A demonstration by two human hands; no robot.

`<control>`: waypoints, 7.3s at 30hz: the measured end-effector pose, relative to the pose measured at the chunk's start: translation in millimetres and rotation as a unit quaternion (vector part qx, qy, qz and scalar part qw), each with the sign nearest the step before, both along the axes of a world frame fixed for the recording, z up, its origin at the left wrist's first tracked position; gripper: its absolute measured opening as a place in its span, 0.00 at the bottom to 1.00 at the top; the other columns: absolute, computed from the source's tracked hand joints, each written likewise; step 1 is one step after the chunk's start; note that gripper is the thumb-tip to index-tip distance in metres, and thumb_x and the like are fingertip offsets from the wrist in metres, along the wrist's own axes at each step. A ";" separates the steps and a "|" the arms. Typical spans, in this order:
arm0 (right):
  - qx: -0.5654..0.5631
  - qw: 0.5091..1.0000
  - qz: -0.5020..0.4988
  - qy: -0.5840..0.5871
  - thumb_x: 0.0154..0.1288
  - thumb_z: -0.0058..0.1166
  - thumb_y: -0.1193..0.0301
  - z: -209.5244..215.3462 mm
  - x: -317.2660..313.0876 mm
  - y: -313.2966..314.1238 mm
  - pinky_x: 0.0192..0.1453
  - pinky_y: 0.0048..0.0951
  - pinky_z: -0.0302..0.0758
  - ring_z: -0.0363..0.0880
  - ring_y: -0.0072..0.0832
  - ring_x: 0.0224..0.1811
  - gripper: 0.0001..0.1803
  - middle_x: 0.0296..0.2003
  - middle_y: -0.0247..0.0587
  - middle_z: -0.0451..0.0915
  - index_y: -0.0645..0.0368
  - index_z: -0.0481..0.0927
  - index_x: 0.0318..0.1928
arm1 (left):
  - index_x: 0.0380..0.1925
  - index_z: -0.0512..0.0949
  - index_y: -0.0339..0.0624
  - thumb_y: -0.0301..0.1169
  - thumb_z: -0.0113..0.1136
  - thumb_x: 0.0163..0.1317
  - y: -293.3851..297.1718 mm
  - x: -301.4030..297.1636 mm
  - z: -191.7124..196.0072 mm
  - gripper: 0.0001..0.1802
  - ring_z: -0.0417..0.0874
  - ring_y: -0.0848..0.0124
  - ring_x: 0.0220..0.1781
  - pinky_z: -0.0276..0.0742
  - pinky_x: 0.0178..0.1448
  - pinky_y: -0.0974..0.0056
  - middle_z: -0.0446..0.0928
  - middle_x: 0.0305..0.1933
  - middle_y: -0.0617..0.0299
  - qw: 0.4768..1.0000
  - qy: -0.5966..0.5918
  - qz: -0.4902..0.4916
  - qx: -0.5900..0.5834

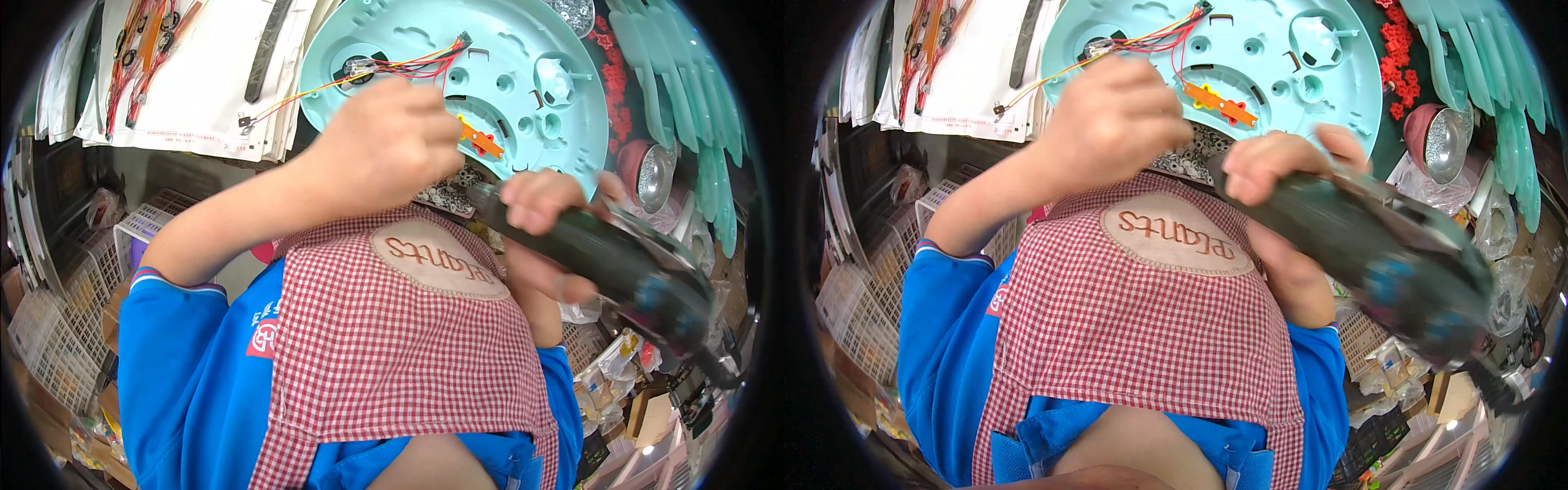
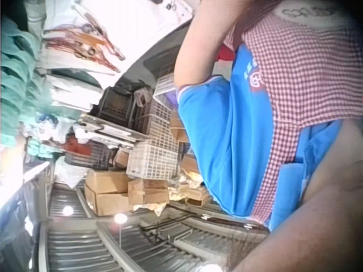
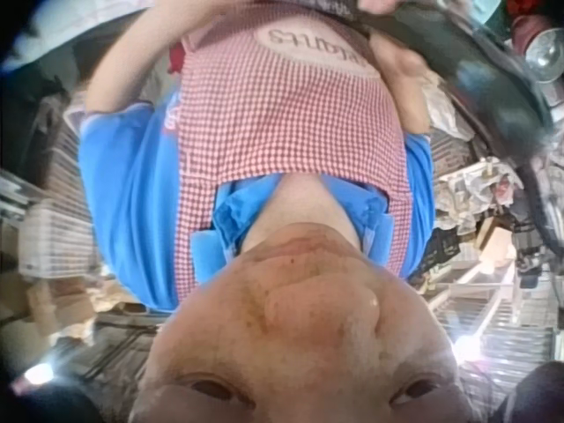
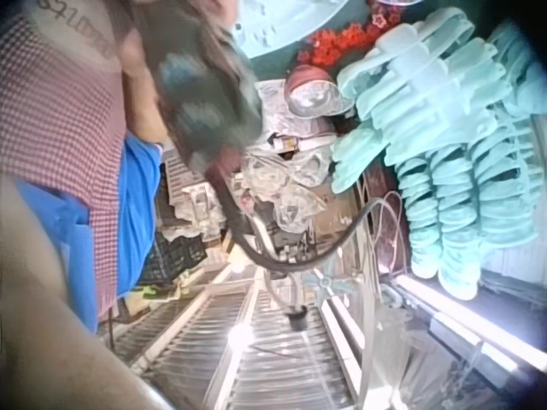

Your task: The person assembles a light blue decorative plate by inserting small star-shaped pieces into designated slots and using a handheld rotary tool to secure internal components. The person repeatedly picks up the plate, places it on the table, and uses the tool on different sections of the plate's underside.

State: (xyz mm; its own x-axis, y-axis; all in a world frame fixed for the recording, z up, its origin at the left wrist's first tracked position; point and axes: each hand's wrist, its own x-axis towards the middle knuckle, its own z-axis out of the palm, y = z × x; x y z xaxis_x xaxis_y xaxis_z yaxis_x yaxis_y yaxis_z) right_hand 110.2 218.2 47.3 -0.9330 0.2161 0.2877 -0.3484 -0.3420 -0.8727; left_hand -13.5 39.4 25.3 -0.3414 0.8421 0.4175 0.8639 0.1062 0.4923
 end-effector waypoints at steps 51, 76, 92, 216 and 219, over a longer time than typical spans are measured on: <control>-0.007 0.978 -0.053 0.201 0.59 0.51 0.33 23.2 -123.6 103.0 0.43 0.41 0.72 0.75 0.34 0.33 0.52 0.31 0.44 0.77 0.63 0.58 0.67 | 0.32 0.84 0.49 0.33 0.71 0.43 -30.0 -51.5 22.1 0.12 0.74 0.69 0.48 0.67 0.52 0.63 0.75 0.41 0.71 0.961 0.065 0.181 -0.198; 0.038 0.961 -0.144 0.234 0.60 0.50 0.32 23.8 -65.3 146.1 0.46 0.43 0.73 0.76 0.36 0.36 0.51 0.35 0.46 0.78 0.58 0.58 0.69 | 0.38 0.85 0.44 0.27 0.65 0.54 129.4 -37.2 -13.4 0.10 0.82 0.61 0.34 0.79 0.38 0.57 0.80 0.33 0.61 0.982 -0.156 -0.074 -0.082; -0.001 0.971 -0.177 0.161 0.50 0.60 0.30 21.8 -21.2 110.6 0.45 0.39 0.70 0.71 0.29 0.33 0.55 0.31 0.36 0.73 0.55 0.60 0.68 | 0.34 0.85 0.46 0.28 0.71 0.49 138.1 -44.5 -4.3 0.11 0.80 0.64 0.35 0.78 0.41 0.62 0.79 0.31 0.66 0.985 -0.135 -0.105 0.012; 0.006 0.984 -0.071 0.161 0.52 0.61 0.33 32.1 -37.3 82.0 0.48 0.38 0.69 0.72 0.28 0.35 0.54 0.33 0.35 0.74 0.52 0.60 0.70 | 0.40 0.85 0.31 0.15 0.63 0.56 102.5 -30.5 3.4 0.11 0.87 0.72 0.40 0.83 0.49 0.68 0.86 0.38 0.54 0.781 -0.621 0.041 -0.057; 0.020 0.985 -0.074 0.156 0.53 0.61 0.34 32.0 -37.4 81.9 0.49 0.38 0.69 0.72 0.29 0.36 0.53 0.34 0.35 0.74 0.51 0.60 0.71 | 0.40 0.85 0.31 0.16 0.63 0.55 103.9 -29.7 2.8 0.11 0.86 0.73 0.40 0.83 0.48 0.68 0.86 0.38 0.54 0.761 -0.646 0.033 -0.053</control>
State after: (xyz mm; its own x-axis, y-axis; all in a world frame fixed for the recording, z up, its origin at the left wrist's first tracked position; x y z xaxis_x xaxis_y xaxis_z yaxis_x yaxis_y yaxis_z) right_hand 72.8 300.1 79.3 -0.7567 0.3260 0.5668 -0.6455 -0.2350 -0.7267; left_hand -43.3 143.3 28.1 -0.4518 0.8113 -0.3710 -0.3432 0.2258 0.9117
